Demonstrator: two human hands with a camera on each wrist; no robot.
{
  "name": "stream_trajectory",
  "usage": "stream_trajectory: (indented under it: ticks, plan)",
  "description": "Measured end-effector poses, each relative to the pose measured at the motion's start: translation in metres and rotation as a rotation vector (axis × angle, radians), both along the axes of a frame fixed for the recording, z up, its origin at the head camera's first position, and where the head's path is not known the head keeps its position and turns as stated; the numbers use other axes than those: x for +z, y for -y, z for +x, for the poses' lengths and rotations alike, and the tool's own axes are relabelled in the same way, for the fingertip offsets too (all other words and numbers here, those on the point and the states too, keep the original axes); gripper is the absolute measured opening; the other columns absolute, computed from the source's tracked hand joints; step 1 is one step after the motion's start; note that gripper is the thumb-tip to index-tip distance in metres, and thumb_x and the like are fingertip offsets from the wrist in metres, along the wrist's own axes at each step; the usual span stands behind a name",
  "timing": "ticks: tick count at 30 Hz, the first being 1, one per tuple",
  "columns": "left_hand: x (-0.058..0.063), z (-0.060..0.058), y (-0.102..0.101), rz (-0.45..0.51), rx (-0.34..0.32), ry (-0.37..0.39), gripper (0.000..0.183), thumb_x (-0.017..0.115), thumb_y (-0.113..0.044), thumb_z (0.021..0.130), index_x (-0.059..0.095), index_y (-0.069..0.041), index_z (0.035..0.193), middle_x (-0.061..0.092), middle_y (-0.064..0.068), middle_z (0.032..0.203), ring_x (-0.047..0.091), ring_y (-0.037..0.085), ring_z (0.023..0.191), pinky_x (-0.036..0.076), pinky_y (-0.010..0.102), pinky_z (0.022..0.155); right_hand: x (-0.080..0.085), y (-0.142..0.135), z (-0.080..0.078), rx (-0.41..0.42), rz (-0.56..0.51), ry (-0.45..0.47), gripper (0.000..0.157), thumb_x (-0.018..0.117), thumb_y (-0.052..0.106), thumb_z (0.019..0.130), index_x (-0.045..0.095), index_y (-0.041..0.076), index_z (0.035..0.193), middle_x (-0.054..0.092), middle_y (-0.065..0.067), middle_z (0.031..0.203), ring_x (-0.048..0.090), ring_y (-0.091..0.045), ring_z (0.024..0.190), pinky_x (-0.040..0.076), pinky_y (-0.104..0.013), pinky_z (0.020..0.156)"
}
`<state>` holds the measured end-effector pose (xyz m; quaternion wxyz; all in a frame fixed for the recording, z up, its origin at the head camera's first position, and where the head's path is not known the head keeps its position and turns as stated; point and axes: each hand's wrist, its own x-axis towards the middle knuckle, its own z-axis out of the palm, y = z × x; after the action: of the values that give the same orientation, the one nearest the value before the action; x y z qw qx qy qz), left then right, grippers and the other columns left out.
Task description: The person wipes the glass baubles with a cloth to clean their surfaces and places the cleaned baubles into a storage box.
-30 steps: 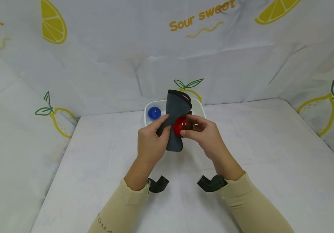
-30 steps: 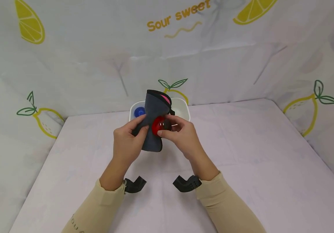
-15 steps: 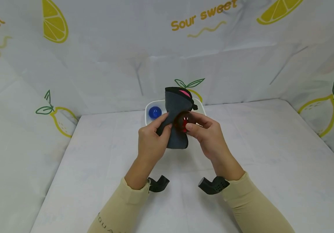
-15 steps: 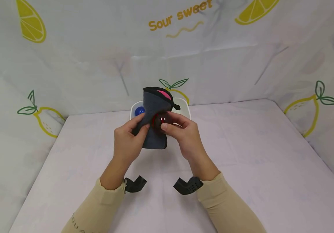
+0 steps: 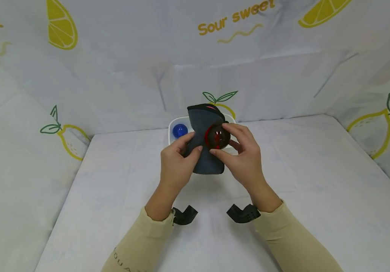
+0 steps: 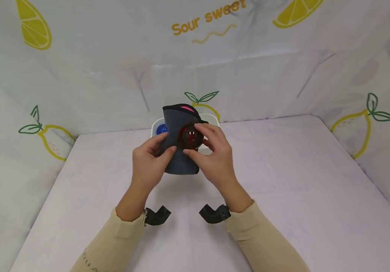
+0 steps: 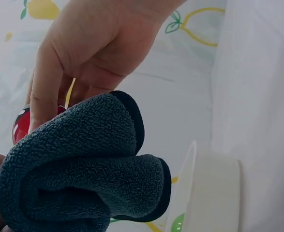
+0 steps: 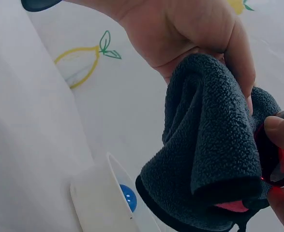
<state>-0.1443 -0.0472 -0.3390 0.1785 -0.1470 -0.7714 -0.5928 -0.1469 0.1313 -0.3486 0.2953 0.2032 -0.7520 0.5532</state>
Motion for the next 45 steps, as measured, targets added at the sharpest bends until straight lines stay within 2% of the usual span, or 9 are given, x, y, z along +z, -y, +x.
stream_trajectory:
  ticks: [5, 9, 17, 25, 31, 34, 38, 42, 45]
  plan:
    - [0.0016, -0.0038, 0.0018, 0.106, -0.050, 0.174, 0.048, 0.073, -0.004, 0.084, 0.060, -0.002, 0.131, 0.068, 0.008, 0.123, 0.069, 0.015, 0.107, 0.057, 0.029, 0.083, 0.0014, 0.0011, 0.0011, -0.018, 0.021, -0.011, 0.066, 0.084, -0.007, 0.069, 0.062, 0.003, 0.130, 0.059, -0.011, 0.129, 0.059, -0.022, 0.117, 0.054, -0.025, 0.092]
    - [0.0029, -0.0058, 0.0016, 0.143, -0.101, 0.287, 0.053, 0.074, -0.002, 0.082, 0.058, -0.002, 0.133, 0.069, 0.008, 0.122, 0.069, 0.016, 0.108, 0.057, 0.032, 0.084, 0.0014, 0.0001, 0.0016, -0.005, 0.011, -0.015, 0.066, 0.084, -0.009, 0.069, 0.062, 0.003, 0.130, 0.060, -0.011, 0.128, 0.060, -0.022, 0.117, 0.054, -0.024, 0.091]
    - [0.0028, -0.0062, 0.0033, 0.105, -0.130, 0.214, 0.040, 0.070, -0.004, 0.088, 0.066, -0.004, 0.127, 0.072, 0.009, 0.116, 0.070, 0.016, 0.105, 0.058, 0.032, 0.084, 0.0010, -0.0029, 0.0016, 0.039, -0.028, -0.046, 0.068, 0.083, -0.013, 0.066, 0.063, 0.001, 0.129, 0.060, -0.011, 0.128, 0.059, -0.019, 0.117, 0.055, -0.024, 0.089]
    - [0.0013, -0.0093, 0.0020, 0.039, -0.186, 0.330, 0.039, 0.073, -0.009, 0.086, 0.065, -0.004, 0.124, 0.074, 0.009, 0.111, 0.072, 0.016, 0.100, 0.058, 0.031, 0.084, -0.0002, -0.0044, 0.0050, 0.063, -0.014, -0.058, 0.069, 0.083, -0.016, 0.064, 0.063, 0.000, 0.128, 0.059, -0.012, 0.131, 0.057, -0.019, 0.122, 0.054, -0.025, 0.091]
    - [0.0045, -0.0089, 0.0073, -0.029, -0.139, 0.291, 0.020, 0.074, -0.013, 0.086, 0.076, -0.005, 0.104, 0.077, 0.007, 0.089, 0.074, 0.015, 0.081, 0.061, 0.031, 0.072, 0.0030, -0.0037, 0.0049, 0.081, -0.016, -0.079, 0.070, 0.084, -0.016, 0.063, 0.063, 0.000, 0.128, 0.059, -0.012, 0.130, 0.059, -0.020, 0.121, 0.055, -0.025, 0.090]
    - [0.0050, -0.0081, 0.0078, -0.058, -0.122, 0.269, 0.017, 0.074, -0.013, 0.086, 0.076, -0.006, 0.100, 0.076, 0.005, 0.086, 0.073, 0.014, 0.078, 0.061, 0.030, 0.070, 0.0030, -0.0044, 0.0049, 0.061, -0.002, -0.066, 0.068, 0.085, -0.012, 0.064, 0.063, 0.000, 0.128, 0.061, -0.013, 0.127, 0.060, -0.018, 0.116, 0.055, -0.023, 0.088]
    - [0.0036, -0.0061, 0.0062, -0.109, -0.065, 0.186, 0.015, 0.071, -0.012, 0.087, 0.076, -0.006, 0.100, 0.077, 0.005, 0.088, 0.073, 0.012, 0.079, 0.060, 0.029, 0.070, 0.0029, -0.0066, 0.0047, 0.018, 0.035, 0.012, 0.063, 0.085, -0.003, 0.071, 0.062, 0.002, 0.129, 0.064, -0.010, 0.120, 0.062, -0.017, 0.107, 0.055, -0.018, 0.085]
    - [0.0032, -0.0028, 0.0054, -0.133, 0.017, 0.101, 0.015, 0.070, -0.010, 0.087, 0.077, -0.005, 0.099, 0.077, 0.006, 0.089, 0.074, 0.013, 0.080, 0.060, 0.029, 0.070, 0.0038, -0.0063, 0.0033, 0.014, 0.063, 0.121, 0.059, 0.084, 0.007, 0.076, 0.060, 0.004, 0.130, 0.065, -0.006, 0.118, 0.063, -0.015, 0.104, 0.054, -0.017, 0.084]
    - [0.0045, -0.0009, 0.0053, -0.133, 0.044, 0.079, 0.016, 0.069, -0.010, 0.087, 0.077, -0.004, 0.100, 0.077, 0.007, 0.088, 0.074, 0.013, 0.080, 0.060, 0.030, 0.070, 0.0043, -0.0052, 0.0021, 0.008, 0.076, 0.136, 0.060, 0.085, 0.010, 0.075, 0.060, 0.005, 0.130, 0.064, -0.006, 0.119, 0.063, -0.016, 0.106, 0.054, -0.018, 0.085]
